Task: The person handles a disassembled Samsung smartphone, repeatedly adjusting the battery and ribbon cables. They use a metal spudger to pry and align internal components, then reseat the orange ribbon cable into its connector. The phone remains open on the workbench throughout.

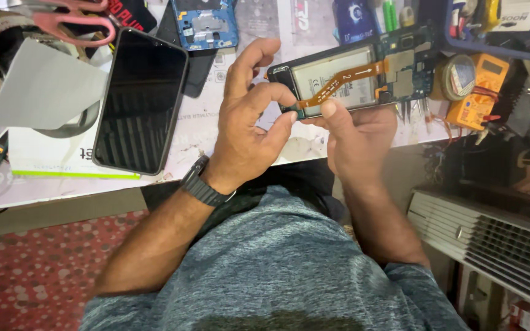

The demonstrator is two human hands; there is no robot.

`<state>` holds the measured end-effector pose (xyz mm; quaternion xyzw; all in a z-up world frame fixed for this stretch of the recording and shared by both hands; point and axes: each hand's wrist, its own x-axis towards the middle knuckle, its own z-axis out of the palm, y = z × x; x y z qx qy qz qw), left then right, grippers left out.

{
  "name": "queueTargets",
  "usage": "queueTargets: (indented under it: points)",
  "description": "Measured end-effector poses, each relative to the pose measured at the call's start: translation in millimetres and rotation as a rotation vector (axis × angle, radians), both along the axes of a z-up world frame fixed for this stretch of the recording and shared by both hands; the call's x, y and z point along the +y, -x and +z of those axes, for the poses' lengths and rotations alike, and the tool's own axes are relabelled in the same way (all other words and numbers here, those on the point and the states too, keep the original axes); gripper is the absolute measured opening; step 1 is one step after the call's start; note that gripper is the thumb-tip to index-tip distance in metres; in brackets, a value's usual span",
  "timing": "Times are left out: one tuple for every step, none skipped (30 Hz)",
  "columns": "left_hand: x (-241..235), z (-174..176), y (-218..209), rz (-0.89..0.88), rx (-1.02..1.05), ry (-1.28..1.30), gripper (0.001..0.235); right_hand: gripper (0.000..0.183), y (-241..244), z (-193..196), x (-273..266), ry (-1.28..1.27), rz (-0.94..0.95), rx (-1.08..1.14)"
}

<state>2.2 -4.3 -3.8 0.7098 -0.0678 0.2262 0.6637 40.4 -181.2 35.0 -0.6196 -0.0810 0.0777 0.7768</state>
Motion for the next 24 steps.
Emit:
queueTargets:
  points:
    - [-0.2, -0.7, 0.8, -0.001, 0.0, 0.006, 0.027, 0.023, 0.5, -0.1, 0.4, 0.01, 0.01, -0.007]
    - [-0.4, -1.2, -0.6, -0.004, -0.005, 0.011, 0.027, 0.022, -0.3, 0.0, 0.7, 0.018, 0.017, -0.019]
    - [-0.4, -1.7, -1.6, -0.007, -0.01, 0.016, 0.026, 0.023, -1.4, 0.0, 1.0, 0.015, 0.016, -0.016]
    - [-0.6, -2.1, -0.7, -0.018, -0.001, 0.039, 0.026, 0.024, -1.3, -0.1, 0.7, 0.013, 0.014, -0.009]
    - [-0.8, -2.3, 0.3, -0.029, 0.008, 0.061, 0.026, 0.026, -0.7, -0.2, 0.3, 0.011, 0.012, -0.002]
    - [0.0, -2.1, -0.5, -0.039, 0.012, 0.08, 0.025, 0.025, -1.2, -0.3, 0.9, 0.017, 0.012, -0.002]
    - [0.3, -1.8, -1.5, -0.042, 0.007, 0.093, 0.024, 0.024, -1.6, -0.4, 1.3, 0.022, 0.012, -0.002]
    - [0.1, -1.8, -1.2, -0.046, 0.005, 0.106, 0.023, 0.023, -0.7, -0.9, 1.4, 0.028, 0.011, 0.003]
    - [-0.5, -1.8, -1.0, -0.045, 0.006, 0.114, 0.023, 0.024, -0.1, -1.6, 1.4, 0.025, 0.014, 0.001]
    - [-0.7, -1.9, -1.2, -0.045, 0.005, 0.121, 0.022, 0.024, -0.1, -2.3, 1.7, 0.021, 0.018, -0.001]
    - [-1.0, -1.9, -1.6, -0.041, 0.007, 0.123, 0.023, 0.025, -0.3, -3.1, 2.0, 0.017, 0.022, -0.004]
    - [-1.1, -2.1, -2.0, -0.04, 0.006, 0.124, 0.022, 0.025, -0.5, -3.5, 2.1, 0.013, 0.019, -0.009]
    - [-1.2, -2.3, -2.3, -0.04, 0.006, 0.125, 0.022, 0.026, -0.7, -4.0, 2.2, 0.009, 0.016, -0.014]
    - [-1.0, -2.9, -2.6, -0.043, 0.005, 0.126, 0.022, 0.027, -0.4, -4.4, 2.4, 0.006, 0.014, -0.017]
    - [-1.1, -3.1, -1.9, -0.043, 0.009, 0.126, 0.023, 0.027, 0.0, -4.6, 2.5, 0.004, 0.013, -0.013]
    - [-0.6, -3.0, -3.0, -0.043, 0.007, 0.124, 0.023, 0.028, -0.9, -4.5, 3.1, 0.0, 0.012, -0.014]
    - [-0.5, -2.6, -3.2, -0.041, 0.011, 0.122, 0.023, 0.028, -1.6, -4.3, 3.7, -0.004, 0.011, -0.015]
    - [-0.5, -2.4, -2.3, -0.038, 0.018, 0.12, 0.024, 0.028, -1.0, -4.1, 4.0, -0.001, 0.01, -0.009]
    - [-0.4, -2.4, -1.8, -0.039, 0.011, 0.122, 0.023, 0.028, -0.4, -4.0, 4.1, 0.001, 0.01, -0.003]
    - [-0.2, -2.4, -2.7, -0.041, 0.002, 0.124, 0.022, 0.028, -0.9, -4.0, 4.4, 0.004, 0.008, 0.001]
    - [0.0, -2.4, -3.6, -0.041, -0.001, 0.126, 0.021, 0.028, -1.5, -4.2, 4.8, -0.005, 0.01, 0.002]
    - [-0.4, -2.5, -3.2, -0.043, 0.0, 0.129, 0.021, 0.028, -1.1, -4.5, 4.6, -0.012, 0.011, 0.006]
    - [-0.7, -2.6, -2.9, -0.044, 0.007, 0.132, 0.021, 0.028, -0.7, -4.7, 4.6, -0.019, 0.011, 0.01]
    - [0.2, -2.5, -3.1, -0.042, 0.012, 0.131, 0.021, 0.029, -1.5, -5.1, 5.5, -0.021, 0.011, 0.007]
